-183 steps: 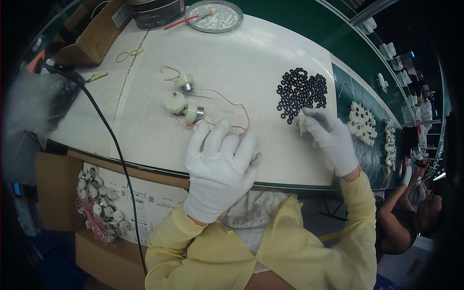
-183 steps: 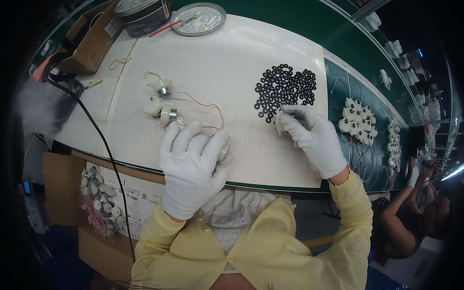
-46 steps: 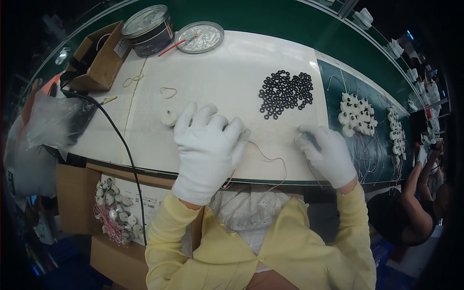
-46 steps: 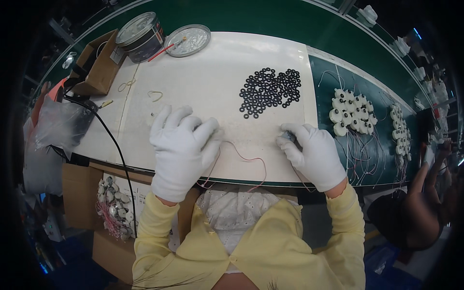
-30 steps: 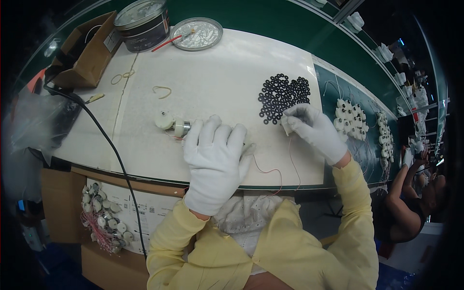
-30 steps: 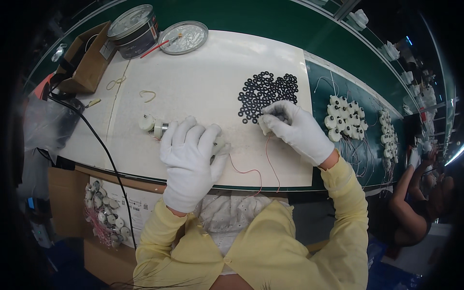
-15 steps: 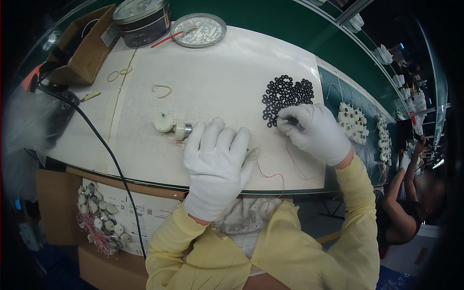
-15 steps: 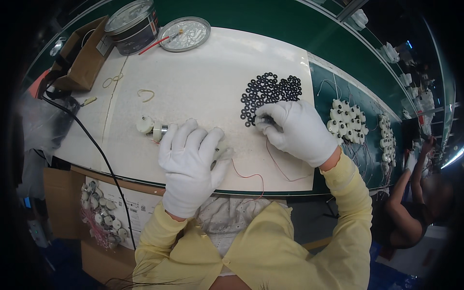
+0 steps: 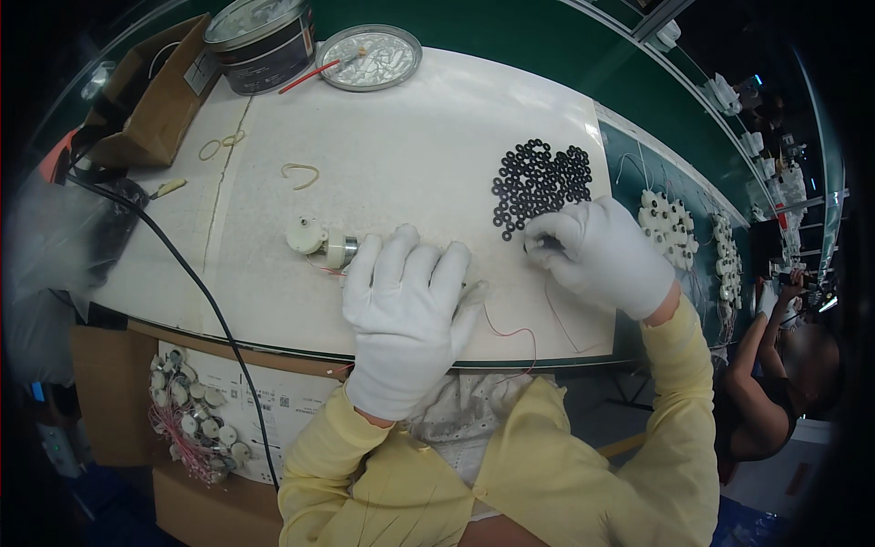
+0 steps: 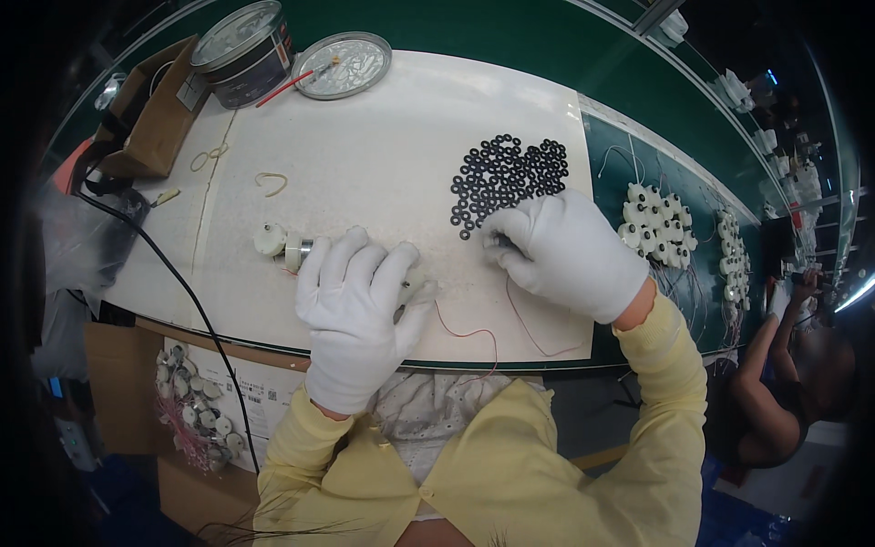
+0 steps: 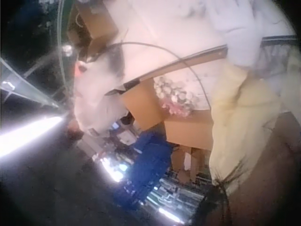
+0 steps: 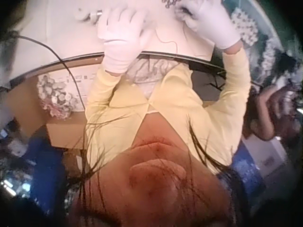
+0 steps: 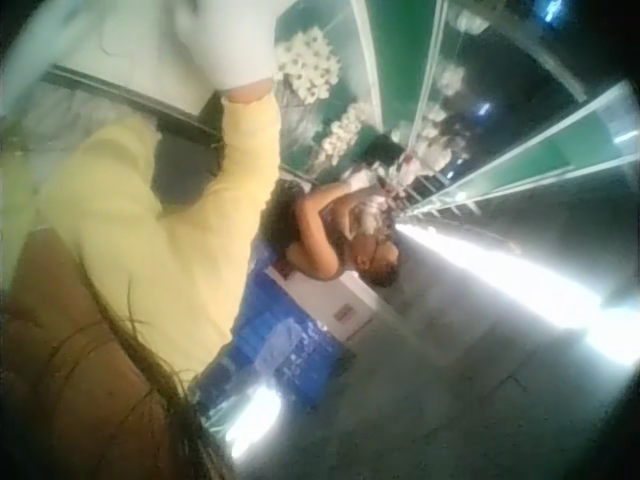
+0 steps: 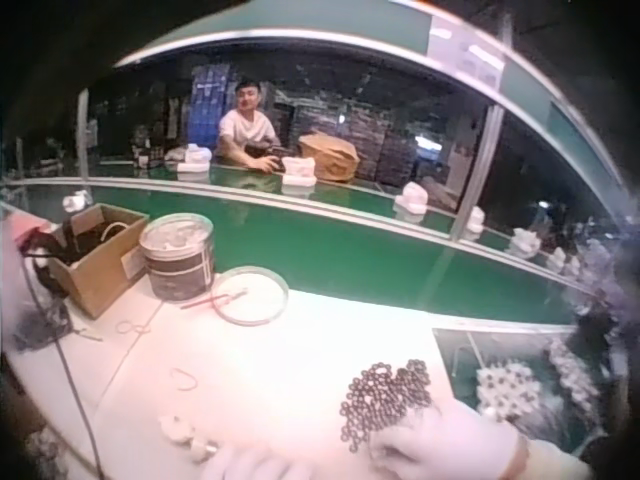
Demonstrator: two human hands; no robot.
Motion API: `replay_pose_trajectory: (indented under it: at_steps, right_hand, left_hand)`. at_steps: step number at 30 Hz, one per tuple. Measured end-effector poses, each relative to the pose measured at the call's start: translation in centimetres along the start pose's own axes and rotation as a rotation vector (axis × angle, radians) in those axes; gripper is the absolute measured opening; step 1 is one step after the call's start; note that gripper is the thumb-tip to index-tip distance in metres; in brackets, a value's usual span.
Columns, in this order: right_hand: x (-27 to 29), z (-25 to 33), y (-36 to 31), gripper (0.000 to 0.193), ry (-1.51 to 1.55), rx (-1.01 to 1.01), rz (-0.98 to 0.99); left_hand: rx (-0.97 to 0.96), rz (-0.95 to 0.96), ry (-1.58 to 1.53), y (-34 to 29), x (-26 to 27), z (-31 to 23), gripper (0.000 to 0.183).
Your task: The person assembles small white cylindrical electronic components by hand. They pick up a component, attach a small black washer, and place the finished unit on the table. The person repeats this process continuously, organizing the completed items into a cluster.
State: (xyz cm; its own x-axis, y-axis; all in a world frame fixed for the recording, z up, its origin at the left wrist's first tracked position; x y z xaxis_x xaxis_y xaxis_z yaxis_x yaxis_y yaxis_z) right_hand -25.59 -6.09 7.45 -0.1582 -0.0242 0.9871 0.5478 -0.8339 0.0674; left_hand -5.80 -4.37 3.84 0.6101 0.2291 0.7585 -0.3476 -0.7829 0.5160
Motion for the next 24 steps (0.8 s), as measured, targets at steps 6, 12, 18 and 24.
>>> replay_pose_trajectory:
  at_steps: [6, 12, 18, 24]
  right_hand:
    - [0.1, 0.6, -2.0, 0.017, -0.082, 0.04, 0.148]
    - [-0.3, 1.5, -1.9, 0.02, -0.169, 0.077, 0.142]
    - [-0.9, 0.1, -2.7, 0.019, -0.051, 0.055, 0.034]
    - [-0.6, 1.3, -3.1, 0.011, -0.159, 0.054, 0.002]
  left_hand:
    - [-0.003, -0.012, -0.021, 0.1, 0.1, 0.0, 0.039]
    - [-0.029, -0.042, -0.002, 0.0, -0.1, -0.2, 0.038]
    - [-0.032, -0.031, 0.016, -0.1, 0.0, -0.3, 0.039]
    - [-0.025, -0.023, 0.049, -0.3, -0.3, -0.3, 0.039]
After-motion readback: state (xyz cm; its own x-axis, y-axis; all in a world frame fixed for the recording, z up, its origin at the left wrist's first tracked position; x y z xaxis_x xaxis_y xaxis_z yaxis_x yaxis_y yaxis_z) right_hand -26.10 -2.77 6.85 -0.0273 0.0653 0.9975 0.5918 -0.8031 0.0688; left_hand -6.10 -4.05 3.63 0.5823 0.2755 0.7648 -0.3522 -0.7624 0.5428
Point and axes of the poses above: each hand's wrist, its own y-axis towards the middle knuckle, its own x-axis out of the back of the hand, z = x × y, the point moved 6 cm from there along y, towards the middle knuckle, and after that the axes turned 5 degrees about x, right-handed, at the moved point
